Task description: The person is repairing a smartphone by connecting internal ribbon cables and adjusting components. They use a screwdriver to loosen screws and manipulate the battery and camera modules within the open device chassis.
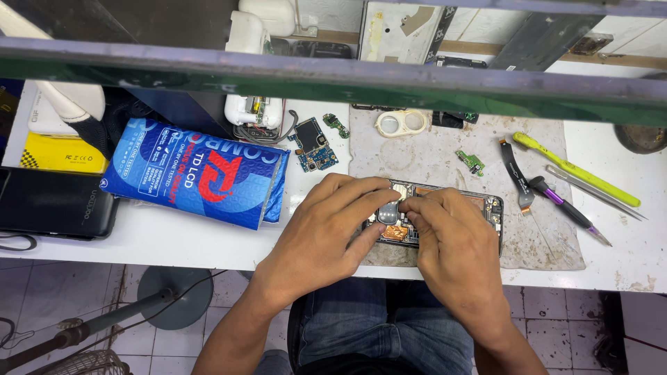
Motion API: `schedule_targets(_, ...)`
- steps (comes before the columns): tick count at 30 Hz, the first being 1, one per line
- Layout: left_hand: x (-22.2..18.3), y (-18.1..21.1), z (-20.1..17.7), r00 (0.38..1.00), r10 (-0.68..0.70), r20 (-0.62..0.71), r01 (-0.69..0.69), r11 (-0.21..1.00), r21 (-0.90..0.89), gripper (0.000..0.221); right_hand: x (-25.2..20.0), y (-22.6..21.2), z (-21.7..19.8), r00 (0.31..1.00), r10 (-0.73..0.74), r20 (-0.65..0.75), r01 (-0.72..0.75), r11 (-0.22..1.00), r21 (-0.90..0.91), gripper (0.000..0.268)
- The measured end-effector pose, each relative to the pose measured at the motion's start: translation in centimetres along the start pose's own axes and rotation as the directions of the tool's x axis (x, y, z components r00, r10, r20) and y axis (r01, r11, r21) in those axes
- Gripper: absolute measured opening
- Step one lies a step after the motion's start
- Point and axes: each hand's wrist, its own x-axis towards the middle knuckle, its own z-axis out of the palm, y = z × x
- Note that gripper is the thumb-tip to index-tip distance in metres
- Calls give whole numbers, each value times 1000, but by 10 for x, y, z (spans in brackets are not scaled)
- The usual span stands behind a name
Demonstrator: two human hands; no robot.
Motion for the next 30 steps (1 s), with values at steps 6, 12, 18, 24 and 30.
schedule_targets(6, 0, -1, 4, 1000, -19, 4, 19, 1000, 3, 44, 1, 0, 6, 998, 55, 6, -55, 998, 36, 9)
schedule_targets(12, 0, -1, 6, 999, -47, -24, 47, 999, -22, 41, 5, 1, 12, 994, 110, -4, -110, 993, 44, 7)
schedule_targets(18, -1, -3, 6, 999, -44, -28, 43, 999, -22, 40, 2, -1, 14, 992, 113, -48, -109, 991, 73, 7)
schedule_targets(24, -1, -2, 6, 999, -44, -31, 44, 999, -14, 42, -1, -4, 14, 992, 96, -81, -91, 994, 64, 9)
schedule_targets(30, 0, -1, 7, 999, -34, -34, 34, 999, -7, 43, 0, -2, 22, 989, 111, -97, -110, 994, 6, 10)
